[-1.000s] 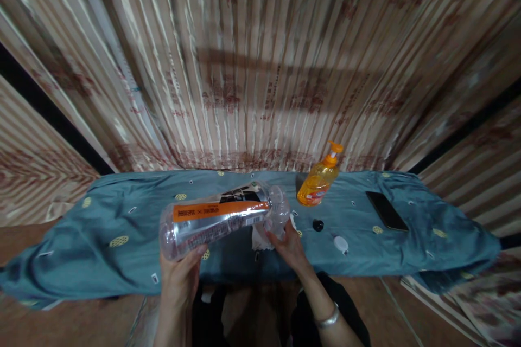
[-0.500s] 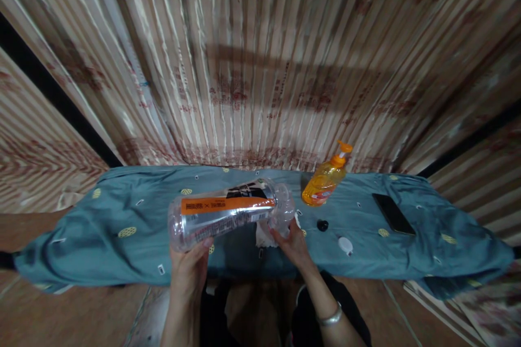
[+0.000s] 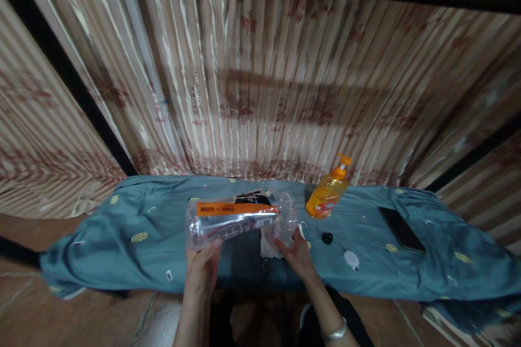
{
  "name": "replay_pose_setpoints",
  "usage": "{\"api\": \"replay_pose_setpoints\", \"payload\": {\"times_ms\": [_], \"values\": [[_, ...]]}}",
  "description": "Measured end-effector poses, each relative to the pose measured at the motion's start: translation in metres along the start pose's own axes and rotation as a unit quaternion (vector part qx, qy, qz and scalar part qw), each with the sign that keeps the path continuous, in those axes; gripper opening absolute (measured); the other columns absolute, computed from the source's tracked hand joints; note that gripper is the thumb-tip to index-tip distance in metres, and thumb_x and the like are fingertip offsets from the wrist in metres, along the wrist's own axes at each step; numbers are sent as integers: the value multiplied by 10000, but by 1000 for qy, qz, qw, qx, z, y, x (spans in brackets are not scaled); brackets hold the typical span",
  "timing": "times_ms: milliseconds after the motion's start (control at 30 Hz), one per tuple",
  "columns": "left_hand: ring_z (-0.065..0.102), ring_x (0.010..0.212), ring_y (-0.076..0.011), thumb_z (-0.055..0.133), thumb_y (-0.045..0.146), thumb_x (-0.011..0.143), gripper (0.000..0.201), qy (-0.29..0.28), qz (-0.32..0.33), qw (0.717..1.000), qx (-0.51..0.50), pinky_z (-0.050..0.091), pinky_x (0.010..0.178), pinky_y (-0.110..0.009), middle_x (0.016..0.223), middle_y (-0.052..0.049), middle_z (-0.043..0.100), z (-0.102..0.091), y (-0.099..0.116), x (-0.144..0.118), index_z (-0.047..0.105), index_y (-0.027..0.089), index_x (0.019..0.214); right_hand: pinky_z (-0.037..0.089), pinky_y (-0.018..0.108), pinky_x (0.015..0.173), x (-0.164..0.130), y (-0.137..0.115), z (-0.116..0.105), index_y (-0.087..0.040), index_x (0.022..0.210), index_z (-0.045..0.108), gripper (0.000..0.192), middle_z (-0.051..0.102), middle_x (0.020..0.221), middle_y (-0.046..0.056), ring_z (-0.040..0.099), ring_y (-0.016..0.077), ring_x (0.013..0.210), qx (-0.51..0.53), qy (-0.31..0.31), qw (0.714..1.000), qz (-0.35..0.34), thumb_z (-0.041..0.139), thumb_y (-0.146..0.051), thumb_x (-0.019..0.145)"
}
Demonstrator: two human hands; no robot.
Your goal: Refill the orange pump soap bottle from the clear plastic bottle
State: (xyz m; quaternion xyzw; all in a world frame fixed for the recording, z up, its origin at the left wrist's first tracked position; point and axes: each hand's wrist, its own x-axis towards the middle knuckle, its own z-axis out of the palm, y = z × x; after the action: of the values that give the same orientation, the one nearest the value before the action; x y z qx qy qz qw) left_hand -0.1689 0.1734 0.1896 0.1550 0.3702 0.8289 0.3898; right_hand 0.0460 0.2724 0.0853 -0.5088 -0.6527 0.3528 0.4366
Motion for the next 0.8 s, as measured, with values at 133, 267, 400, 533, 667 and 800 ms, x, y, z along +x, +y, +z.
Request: {"api": "replay_pose_setpoints", "payload": {"times_ms": [133,267,400,533,667,800], "values": [[762,939,-276,950,183,521,668,-33,-18,999,-28,596,946,-529,972,-32,800,-4,-4,1,710,273,1138,604,462,921,-1,-3,2,-203,1255,605,566,788,1130,108,762,326,1040,9,7,1000,8,726,-446,759],[760,970,-313,953,178,514,619,-23,-27,999,-34,592,949,-605,955,-32,798,-3,-6,0,722,246,1085,616,440,883,0,-3,4,-190,1230,610,553,799,1088,108,772,321,1005,20,22,999,12,729,-434,748],[762,959,-302,948,182,518,538,-5,-29,999,-35,572,984,-613,955,-30,796,-2,-7,0,736,222,1011,618,438,883,0,-2,4,-196,1221,609,534,804,1080,106,776,317,998,13,30,999,16,719,-430,753],[772,907,-292,954,175,508,513,-3,-32,998,-47,572,977,-622,920,-14,793,-3,-6,0,748,233,974,625,447,866,-1,-4,4,-197,1199,618,501,809,1057,103,784,319,961,17,19,1000,9,714,-437,770],[765,938,-293,949,180,542,517,-12,-32,998,-52,604,932,-592,963,-30,797,-2,-5,-2,762,254,1019,632,461,825,-1,-5,4,-191,1194,625,517,811,1015,110,787,333,926,12,25,1000,14,729,-467,769],[745,1023,-320,937,187,578,491,-26,-43,997,-63,603,928,-613,1019,-48,796,1,-5,-6,767,246,1035,620,485,875,1,-4,3,-213,1181,638,481,808,1026,105,778,331,958,-3,47,999,7,735,-459,780]]}}
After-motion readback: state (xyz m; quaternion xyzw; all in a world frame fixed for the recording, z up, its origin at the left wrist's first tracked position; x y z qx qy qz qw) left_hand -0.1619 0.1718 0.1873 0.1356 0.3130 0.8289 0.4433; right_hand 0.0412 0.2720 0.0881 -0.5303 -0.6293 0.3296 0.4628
